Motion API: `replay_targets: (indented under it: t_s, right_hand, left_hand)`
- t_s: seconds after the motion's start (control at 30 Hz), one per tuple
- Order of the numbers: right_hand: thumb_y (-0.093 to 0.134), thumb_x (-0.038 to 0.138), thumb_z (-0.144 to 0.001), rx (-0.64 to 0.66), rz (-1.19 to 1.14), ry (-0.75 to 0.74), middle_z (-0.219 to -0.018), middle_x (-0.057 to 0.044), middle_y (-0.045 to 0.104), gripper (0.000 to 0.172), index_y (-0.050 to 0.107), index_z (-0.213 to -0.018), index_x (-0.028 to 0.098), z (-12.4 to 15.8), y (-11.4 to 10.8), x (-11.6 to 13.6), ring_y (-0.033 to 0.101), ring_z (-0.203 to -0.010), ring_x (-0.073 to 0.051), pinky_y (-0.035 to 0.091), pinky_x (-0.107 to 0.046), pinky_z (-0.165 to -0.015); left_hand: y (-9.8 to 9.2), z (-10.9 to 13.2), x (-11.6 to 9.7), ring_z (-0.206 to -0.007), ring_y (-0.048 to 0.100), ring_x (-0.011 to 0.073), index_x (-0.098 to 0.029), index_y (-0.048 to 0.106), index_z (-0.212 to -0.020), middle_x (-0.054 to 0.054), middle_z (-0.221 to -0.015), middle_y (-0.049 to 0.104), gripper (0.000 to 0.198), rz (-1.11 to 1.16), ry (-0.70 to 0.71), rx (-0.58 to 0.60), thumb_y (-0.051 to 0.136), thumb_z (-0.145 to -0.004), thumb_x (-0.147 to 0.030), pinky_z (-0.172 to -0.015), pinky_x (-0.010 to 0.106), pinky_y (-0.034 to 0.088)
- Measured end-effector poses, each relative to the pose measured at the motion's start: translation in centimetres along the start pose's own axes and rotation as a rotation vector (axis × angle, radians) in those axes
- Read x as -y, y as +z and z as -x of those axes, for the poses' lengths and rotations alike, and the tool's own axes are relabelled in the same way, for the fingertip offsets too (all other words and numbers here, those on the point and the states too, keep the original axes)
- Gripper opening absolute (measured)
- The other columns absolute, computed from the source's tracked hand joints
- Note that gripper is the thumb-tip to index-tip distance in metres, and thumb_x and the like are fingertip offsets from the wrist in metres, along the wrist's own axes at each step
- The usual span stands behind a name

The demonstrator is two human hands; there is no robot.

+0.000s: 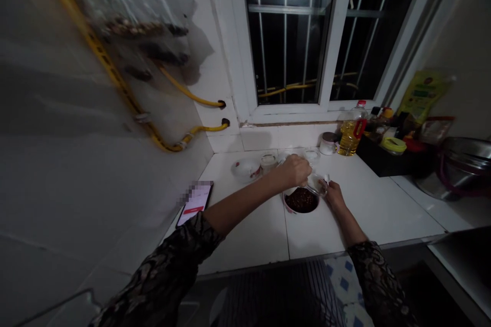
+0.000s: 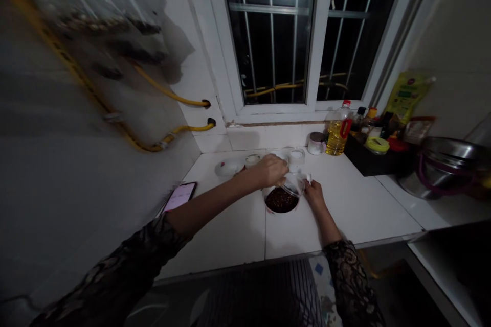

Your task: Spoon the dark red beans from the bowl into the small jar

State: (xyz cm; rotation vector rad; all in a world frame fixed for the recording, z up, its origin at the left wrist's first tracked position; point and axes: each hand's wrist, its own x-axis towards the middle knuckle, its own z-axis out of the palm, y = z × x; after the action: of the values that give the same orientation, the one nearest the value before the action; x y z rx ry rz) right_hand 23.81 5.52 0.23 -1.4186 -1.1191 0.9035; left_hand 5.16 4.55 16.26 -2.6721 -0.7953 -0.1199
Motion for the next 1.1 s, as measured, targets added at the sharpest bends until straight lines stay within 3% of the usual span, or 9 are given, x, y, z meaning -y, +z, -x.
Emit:
replay_targets:
  t_s: [0.23,0.37,0.6,0.63,0.67,0.87,0.97,1.1]
  right_hand:
    - [0.061,0.049,-0.061,-0.029,-0.027,-0.005,-0.041,0.004,0.042,0.034,0.050,-0.054,0.018,0.4,0.0,0.3,0.034,-0.043,-0.009,0.026,-0.024,-0.042]
    - [0.060,0.050,-0.060,-0.045,-0.031,0.001,-0.043,0.003,0.046,0.034,0.056,-0.059,0.016,0.6,0.1,0.6,0.036,-0.044,-0.009,0.027,-0.023,-0.042]
    - [0.061,0.052,-0.061,-0.033,-0.055,0.048,-0.039,0.005,0.044,0.042,0.064,-0.073,0.012,0.3,0.1,0.3,0.032,-0.036,-0.008,0.021,-0.023,-0.037]
    - [0.062,0.052,-0.061,-0.030,-0.058,0.051,-0.039,0.005,0.044,0.042,0.064,-0.073,0.012,0.3,0.1,0.3,0.032,-0.036,-0.008,0.021,-0.023,-0.037]
    - [0.062,0.053,-0.061,-0.028,-0.059,0.054,-0.039,0.005,0.044,0.043,0.065,-0.073,0.011,0.3,0.1,0.3,0.033,-0.035,-0.008,0.021,-0.023,-0.037]
    - [0.064,0.056,-0.059,-0.012,-0.049,0.045,-0.039,0.005,0.044,0.048,0.064,-0.074,0.011,0.3,0.0,0.2,0.034,-0.036,-0.008,0.021,-0.023,-0.038]
    - [0.064,0.059,-0.058,0.012,-0.051,0.030,-0.038,0.007,0.041,0.052,0.064,-0.076,0.011,0.1,0.1,0.0,0.034,-0.037,-0.009,0.021,-0.023,-0.039]
    - [0.066,0.057,-0.058,0.066,-0.077,0.018,-0.041,0.007,0.045,0.055,0.063,-0.088,0.011,0.1,0.2,0.0,0.036,-0.040,-0.010,0.023,-0.023,-0.041]
  left_hand:
    - [-1.7,-0.2,0.2,-0.080,0.064,0.0242,-0.013,0.070,-0.084,0.010,-0.081,0.067,0.020,0.070,-0.076,-0.054,0.055,-0.081,-0.026,-0.069,0.031,0.044]
    - [-0.7,0.5,0.2,-0.072,0.064,0.0209,-0.014,0.070,-0.072,0.007,-0.073,0.067,0.009,0.167,-0.076,-0.050,0.066,-0.073,-0.022,-0.065,0.027,0.043]
    - [0.5,4.1,3.0,-0.062,0.058,0.0110,-0.017,0.069,-0.104,0.001,-0.075,0.065,0.025,0.444,-0.178,-0.232,0.055,-0.084,-0.022,-0.064,0.020,0.043]
    - [0.8,4.5,3.3,-0.060,0.057,0.0110,-0.015,0.071,-0.099,0.001,-0.072,0.065,0.023,0.681,-0.261,-0.334,0.061,-0.079,-0.021,-0.064,0.021,0.043]
    - [1.3,4.8,3.5,-0.061,0.058,0.0114,-0.015,0.072,-0.096,0.001,-0.071,0.065,0.023,0.748,-0.308,-0.383,0.061,-0.078,-0.023,-0.064,0.021,0.044]
    - [5.3,7.1,4.7,-0.078,0.065,0.0183,-0.012,0.066,-0.112,0.007,-0.091,0.072,0.043,0.931,-0.611,-0.614,0.042,-0.089,-0.039,-0.068,0.026,0.050]
    - [7.0,8.3,5.5,-0.082,0.066,0.0212,-0.009,0.064,-0.115,0.009,-0.096,0.073,0.051,1.016,-0.710,-0.663,0.040,-0.090,-0.046,-0.069,0.028,0.052]
    - [8.5,9.2,6.0,-0.100,0.064,0.0246,-0.009,0.066,-0.111,0.011,-0.110,0.069,0.050,1.112,-0.733,-0.650,0.045,-0.087,-0.048,-0.083,0.033,0.052]
